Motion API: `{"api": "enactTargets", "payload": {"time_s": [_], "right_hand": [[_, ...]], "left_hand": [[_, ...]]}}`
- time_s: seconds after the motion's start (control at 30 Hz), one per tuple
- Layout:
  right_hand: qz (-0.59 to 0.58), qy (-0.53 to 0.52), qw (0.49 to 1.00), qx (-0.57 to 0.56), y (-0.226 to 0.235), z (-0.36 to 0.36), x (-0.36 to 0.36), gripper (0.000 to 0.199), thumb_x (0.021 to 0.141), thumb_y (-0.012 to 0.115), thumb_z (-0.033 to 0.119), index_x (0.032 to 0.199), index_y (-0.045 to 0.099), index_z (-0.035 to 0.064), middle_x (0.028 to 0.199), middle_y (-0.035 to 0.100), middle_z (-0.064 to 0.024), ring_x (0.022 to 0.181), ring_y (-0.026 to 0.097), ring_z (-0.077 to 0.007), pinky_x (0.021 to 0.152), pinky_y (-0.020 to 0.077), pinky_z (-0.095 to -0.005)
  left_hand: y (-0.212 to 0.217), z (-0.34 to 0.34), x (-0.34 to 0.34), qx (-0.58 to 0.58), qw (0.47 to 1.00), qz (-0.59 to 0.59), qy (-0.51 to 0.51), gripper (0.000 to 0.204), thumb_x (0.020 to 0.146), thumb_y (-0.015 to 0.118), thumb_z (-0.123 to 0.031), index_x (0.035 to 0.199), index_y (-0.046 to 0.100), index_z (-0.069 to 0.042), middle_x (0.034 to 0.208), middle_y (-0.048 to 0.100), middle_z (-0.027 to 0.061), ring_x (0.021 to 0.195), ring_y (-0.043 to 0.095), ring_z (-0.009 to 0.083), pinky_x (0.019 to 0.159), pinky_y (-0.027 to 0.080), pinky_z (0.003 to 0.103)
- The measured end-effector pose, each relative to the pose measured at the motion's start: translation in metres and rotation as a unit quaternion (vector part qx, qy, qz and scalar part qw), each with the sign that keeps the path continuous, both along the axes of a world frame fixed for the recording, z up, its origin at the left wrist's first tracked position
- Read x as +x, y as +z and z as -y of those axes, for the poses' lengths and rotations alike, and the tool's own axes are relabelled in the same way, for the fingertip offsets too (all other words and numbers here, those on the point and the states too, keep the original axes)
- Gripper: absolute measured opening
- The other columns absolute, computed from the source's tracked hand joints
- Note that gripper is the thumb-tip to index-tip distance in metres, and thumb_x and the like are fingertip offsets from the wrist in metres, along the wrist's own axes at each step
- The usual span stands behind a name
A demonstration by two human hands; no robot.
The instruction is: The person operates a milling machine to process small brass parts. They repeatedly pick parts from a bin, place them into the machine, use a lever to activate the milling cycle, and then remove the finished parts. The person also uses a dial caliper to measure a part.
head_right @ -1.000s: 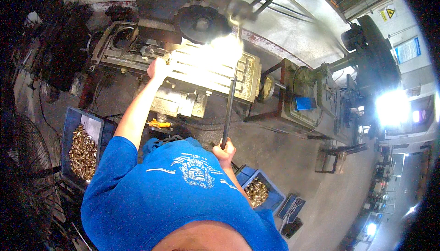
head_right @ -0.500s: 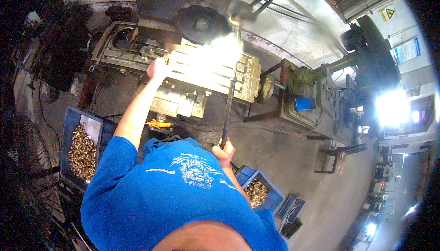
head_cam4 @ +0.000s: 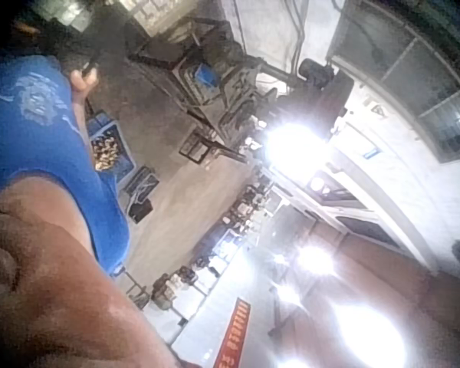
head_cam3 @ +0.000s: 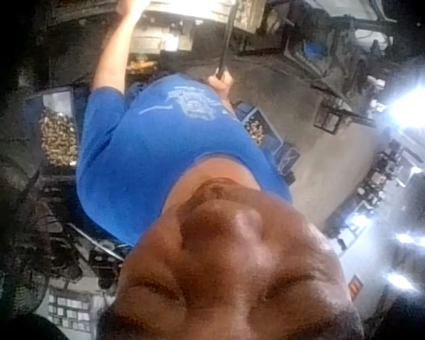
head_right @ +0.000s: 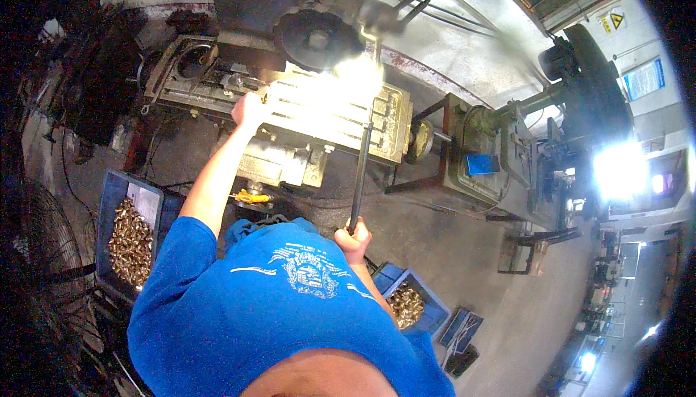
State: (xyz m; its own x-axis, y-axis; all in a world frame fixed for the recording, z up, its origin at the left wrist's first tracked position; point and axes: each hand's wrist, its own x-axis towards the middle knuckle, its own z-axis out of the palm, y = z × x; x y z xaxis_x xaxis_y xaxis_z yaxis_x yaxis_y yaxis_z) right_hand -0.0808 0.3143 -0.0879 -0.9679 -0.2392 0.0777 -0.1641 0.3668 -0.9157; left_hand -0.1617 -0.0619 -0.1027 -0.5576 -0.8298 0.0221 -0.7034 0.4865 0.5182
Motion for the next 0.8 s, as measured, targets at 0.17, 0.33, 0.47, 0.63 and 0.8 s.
{"api": "enactTargets", "payload": {"time_s": [0.17,0.33,0.47,0.63,0.8], "right_hand": [[0.009,0.014,1.000,-0.018,-0.001,-0.001,-0.003,0.013,0.065,0.054,0.012,0.064,0.042,0.0065,0.056,0.039,0.0029,0.051,0.035,-0.0076,0.044,0.0301,-0.0252],[0.020,0.010,0.999,-0.041,-0.007,0.001,-0.005,0.014,0.064,0.055,0.011,0.064,0.042,0.0061,0.055,0.039,0.0024,0.050,0.036,-0.0081,0.044,0.0315,-0.0262],[0.022,0.003,0.999,-0.043,-0.022,0.004,-0.013,0.014,0.064,0.056,0.011,0.064,0.043,0.0059,0.055,0.039,0.0021,0.050,0.037,-0.0081,0.044,0.0327,-0.0263],[0.044,0.012,0.997,-0.057,-0.010,-0.005,-0.005,0.015,0.062,0.057,0.011,0.066,0.044,0.0059,0.056,0.040,0.0018,0.052,0.037,-0.0073,0.046,0.0337,-0.0254],[0.101,-0.027,0.985,0.134,0.067,-0.021,0.026,0.007,0.070,0.057,0.006,0.074,0.052,0.0055,0.062,0.045,0.0042,0.056,0.039,-0.0041,0.047,0.0329,-0.0246]], "left_hand": [[0.002,-0.002,0.001,0.000,1.000,-0.002,0.001,0.063,0.066,0.058,-0.065,0.067,0.065,-0.002,0.071,0.065,0.0161,0.072,0.065,0.0297,0.063,0.049,0.040],[0.008,-0.004,0.002,0.013,1.000,0.004,-0.002,0.063,0.065,0.060,-0.065,0.074,0.066,-0.002,0.074,0.065,0.0174,0.075,0.065,0.0304,0.064,0.050,0.041],[0.006,0.001,0.001,0.023,1.000,0.013,-0.015,0.063,0.065,0.061,-0.064,0.076,0.066,-0.003,0.077,0.065,0.0171,0.076,0.065,0.0309,0.065,0.050,0.041],[0.008,-0.001,0.001,0.019,1.000,0.009,-0.014,0.062,0.065,0.060,-0.064,0.075,0.066,-0.003,0.076,0.065,0.0167,0.076,0.065,0.0313,0.065,0.050,0.041],[0.007,-0.001,0.003,0.017,1.000,0.014,-0.020,0.062,0.067,0.058,-0.065,0.073,0.066,-0.003,0.076,0.065,0.0162,0.075,0.064,0.0314,0.064,0.050,0.040]]}}
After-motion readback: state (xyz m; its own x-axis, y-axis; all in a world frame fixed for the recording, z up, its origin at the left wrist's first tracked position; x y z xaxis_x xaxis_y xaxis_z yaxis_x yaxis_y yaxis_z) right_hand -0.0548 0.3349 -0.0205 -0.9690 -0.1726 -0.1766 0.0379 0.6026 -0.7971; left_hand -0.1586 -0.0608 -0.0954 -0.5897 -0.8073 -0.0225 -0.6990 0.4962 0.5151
